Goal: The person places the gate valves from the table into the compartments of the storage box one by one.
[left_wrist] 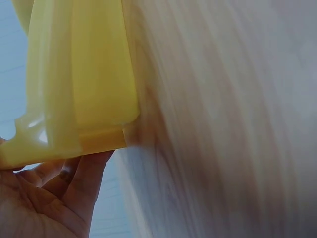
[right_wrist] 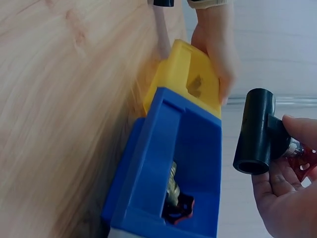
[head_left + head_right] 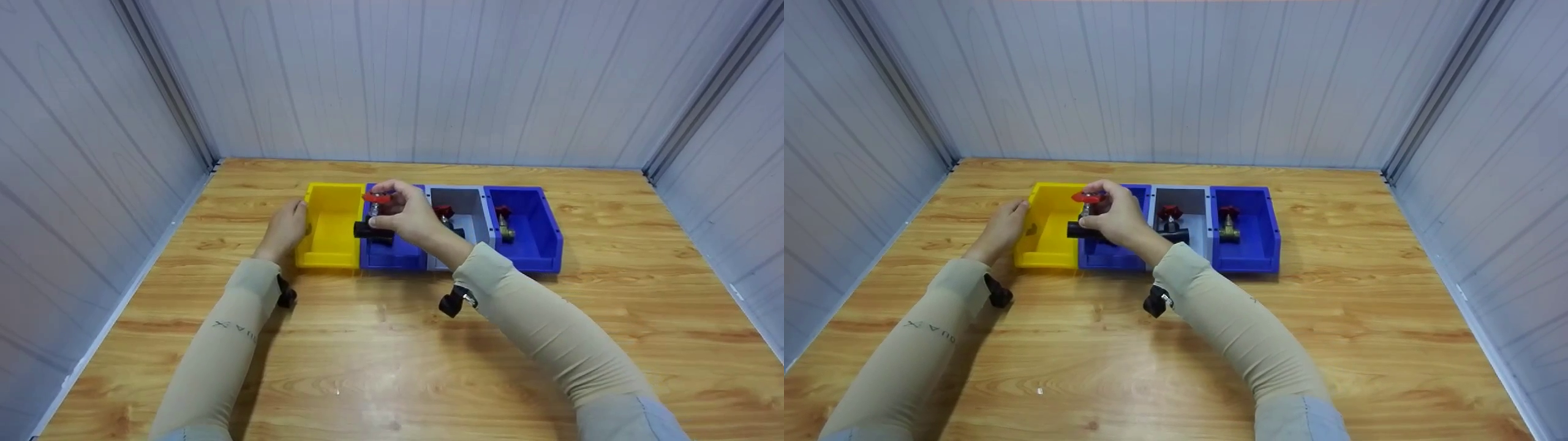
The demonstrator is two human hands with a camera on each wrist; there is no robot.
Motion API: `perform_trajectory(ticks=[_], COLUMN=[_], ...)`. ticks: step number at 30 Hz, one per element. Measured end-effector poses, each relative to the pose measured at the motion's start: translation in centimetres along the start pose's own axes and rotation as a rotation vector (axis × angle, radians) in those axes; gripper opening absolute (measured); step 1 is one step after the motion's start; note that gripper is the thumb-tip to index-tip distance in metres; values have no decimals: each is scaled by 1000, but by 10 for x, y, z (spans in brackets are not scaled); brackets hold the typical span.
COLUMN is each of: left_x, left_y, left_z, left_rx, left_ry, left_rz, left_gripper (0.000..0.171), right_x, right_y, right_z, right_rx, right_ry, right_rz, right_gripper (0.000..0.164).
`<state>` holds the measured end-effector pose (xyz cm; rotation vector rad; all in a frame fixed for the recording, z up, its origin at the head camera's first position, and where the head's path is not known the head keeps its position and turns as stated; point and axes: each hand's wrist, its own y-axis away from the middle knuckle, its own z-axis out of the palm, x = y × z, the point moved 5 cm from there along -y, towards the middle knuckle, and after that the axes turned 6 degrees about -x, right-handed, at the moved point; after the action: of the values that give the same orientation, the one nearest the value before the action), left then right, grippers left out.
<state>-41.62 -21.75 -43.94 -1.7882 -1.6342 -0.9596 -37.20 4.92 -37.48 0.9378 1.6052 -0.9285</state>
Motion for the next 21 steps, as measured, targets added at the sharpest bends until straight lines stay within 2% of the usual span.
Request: perform_trajectory(ticks=[5,12,14,21], left_x=[-1,-1,-1,0], left_y=[0,2,3,3], left_z=[0,-1,-1,-2], left_rx=[-34,-82,-93,-105], left_ry=[56,210,230,232], left_rz=[-19,-66,-76,-43], left_gripper=[55,50,50,53], right_x=[1,2,3,5], right_y=[-3,-7,-8,-13], right_z=[12,26,30,41], right_rx=[-19,-39,-48,-61], right_ry=[-7,-19,-25,-67], right_rz=[0,-13,-12,-37], right_gripper=[49,48,48,48])
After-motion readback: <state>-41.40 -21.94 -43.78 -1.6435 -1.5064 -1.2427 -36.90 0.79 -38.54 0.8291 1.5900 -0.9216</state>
